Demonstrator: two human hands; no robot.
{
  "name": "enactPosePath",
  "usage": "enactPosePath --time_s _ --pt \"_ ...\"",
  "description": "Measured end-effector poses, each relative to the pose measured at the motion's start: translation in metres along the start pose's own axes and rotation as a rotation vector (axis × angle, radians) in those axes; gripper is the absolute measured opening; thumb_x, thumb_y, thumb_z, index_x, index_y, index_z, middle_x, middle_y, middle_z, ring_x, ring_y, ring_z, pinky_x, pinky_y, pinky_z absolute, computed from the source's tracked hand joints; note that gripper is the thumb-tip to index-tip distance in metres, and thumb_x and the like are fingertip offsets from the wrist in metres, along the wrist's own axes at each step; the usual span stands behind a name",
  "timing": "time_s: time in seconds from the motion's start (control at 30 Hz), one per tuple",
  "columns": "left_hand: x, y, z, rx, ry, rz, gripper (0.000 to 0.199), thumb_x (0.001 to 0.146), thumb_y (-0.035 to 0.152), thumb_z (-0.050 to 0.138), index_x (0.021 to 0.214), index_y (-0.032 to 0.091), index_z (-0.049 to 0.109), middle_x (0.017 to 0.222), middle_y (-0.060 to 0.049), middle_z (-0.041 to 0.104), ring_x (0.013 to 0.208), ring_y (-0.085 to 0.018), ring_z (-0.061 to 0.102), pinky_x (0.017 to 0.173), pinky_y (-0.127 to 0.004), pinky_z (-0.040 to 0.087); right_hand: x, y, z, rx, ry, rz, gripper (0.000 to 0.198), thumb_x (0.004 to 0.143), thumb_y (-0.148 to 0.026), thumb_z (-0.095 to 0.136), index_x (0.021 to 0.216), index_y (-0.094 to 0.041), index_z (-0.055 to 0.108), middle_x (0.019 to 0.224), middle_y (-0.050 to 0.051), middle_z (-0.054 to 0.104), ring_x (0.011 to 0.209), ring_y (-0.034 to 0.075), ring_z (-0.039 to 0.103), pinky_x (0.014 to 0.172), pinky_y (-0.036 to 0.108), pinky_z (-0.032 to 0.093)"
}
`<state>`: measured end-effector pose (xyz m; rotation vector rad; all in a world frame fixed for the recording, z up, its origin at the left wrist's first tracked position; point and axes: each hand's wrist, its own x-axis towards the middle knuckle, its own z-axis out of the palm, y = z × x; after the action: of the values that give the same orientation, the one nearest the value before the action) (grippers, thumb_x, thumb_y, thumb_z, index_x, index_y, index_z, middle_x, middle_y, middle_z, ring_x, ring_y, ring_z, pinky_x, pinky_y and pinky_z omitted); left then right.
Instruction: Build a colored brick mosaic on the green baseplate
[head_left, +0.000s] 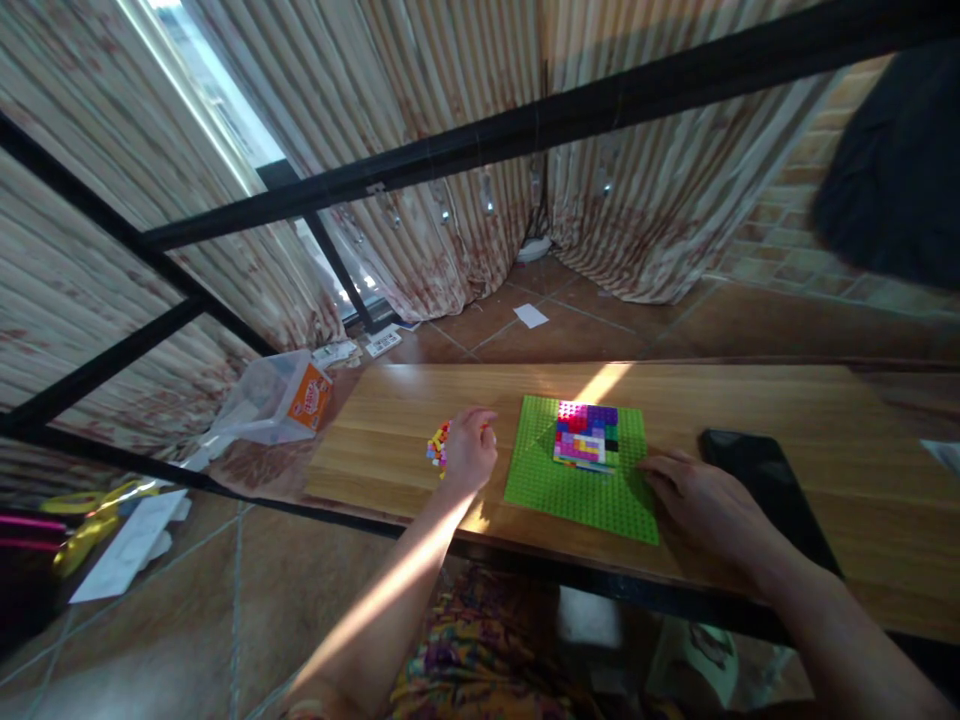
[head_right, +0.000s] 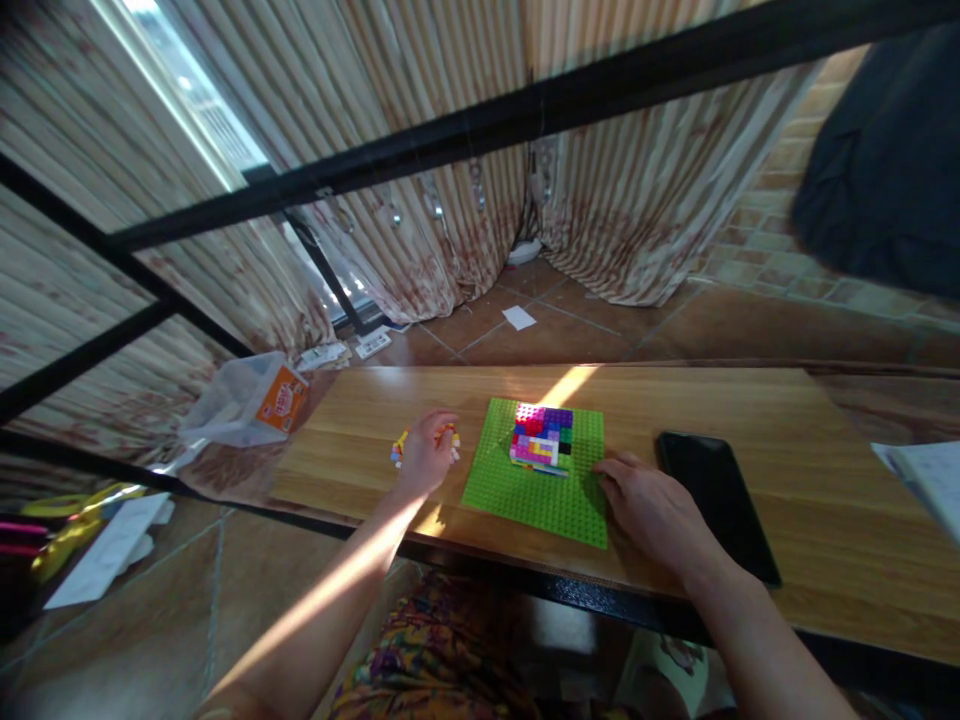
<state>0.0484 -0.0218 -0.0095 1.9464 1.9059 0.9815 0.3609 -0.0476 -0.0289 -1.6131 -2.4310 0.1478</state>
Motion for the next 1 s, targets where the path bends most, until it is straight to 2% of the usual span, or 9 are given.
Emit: enactPosePath --time_s 0.13,0.27,0.37,0.73,0.87,1.0 --pt "0.013 -0.031 -0.012 0.144 -0.119 0.062 0.029 0.083 0.009 0.047 0.094 0.018 0.071 0.107 -0.007 0.063 0.104 -0.019 0.058 0.098 -0.036 0.044 0.001 0.000 0.001 -0.012 0.000 -0.008 0.034 0.094 -0.024 0.037 0.098 -0.018 0.070 0.096 0.008 0.070 0.074 0.018 0.068 0.069 0.028 0.051" --pt "0.027 -0.038 -0.014 0.226 -0.278 0.175 0.027 0.083 0.012 0.049 0.094 0.019 0.073 0.109 -0.007 0.063 0.105 -0.019 0.057 0.100 -0.036 0.043 0.001 0.001 0.001 -0.010 0.003 -0.012 0.034 0.095 -0.025 0.036 0.098 -0.018 0.070 0.097 0.007 0.070 0.074 0.018 0.068 0.069 0.028 0.051" --pt "0.031 -0.039 -0.013 0.233 -0.331 0.204 0.025 0.082 0.013 0.051 0.092 0.020 0.074 0.107 -0.006 0.064 0.105 -0.019 0.056 0.101 -0.035 0.042 0.001 0.000 0.000 -0.001 -0.003 -0.008 0.035 0.095 -0.025 0.036 0.099 -0.018 0.069 0.097 0.008 0.071 0.072 0.018 0.068 0.068 0.029 0.052" --pt "0.032 -0.039 -0.012 0.116 -0.258 0.191 0.013 0.076 0.009 0.055 0.076 0.017 0.065 0.093 -0.005 0.065 0.095 -0.018 0.059 0.093 -0.034 0.046 0.002 0.000 -0.001 0.012 -0.017 0.012 0.034 0.095 -0.025 0.036 0.099 -0.018 0.069 0.100 0.008 0.071 0.075 0.018 0.069 0.070 0.029 0.052" --pt "0.028 -0.024 -0.015 0.024 -0.205 0.106 0.012 0.083 0.015 0.051 0.083 0.018 0.063 0.089 -0.003 0.067 0.086 -0.015 0.062 0.084 -0.030 0.049 0.001 -0.004 -0.004 0.008 -0.017 0.012 0.034 0.095 -0.024 0.035 0.099 -0.018 0.068 0.099 0.009 0.070 0.076 0.019 0.068 0.070 0.030 0.052" --pt "0.022 0.002 -0.012 -0.148 -0.255 0.045 0.014 0.087 0.022 0.049 0.089 0.020 0.063 0.082 0.000 0.069 0.078 -0.013 0.064 0.073 -0.024 0.050 0.002 -0.006 -0.006 0.012 -0.034 0.021 0.034 0.095 -0.023 0.035 0.097 -0.018 0.069 0.096 0.009 0.070 0.074 0.019 0.067 0.069 0.031 0.051"
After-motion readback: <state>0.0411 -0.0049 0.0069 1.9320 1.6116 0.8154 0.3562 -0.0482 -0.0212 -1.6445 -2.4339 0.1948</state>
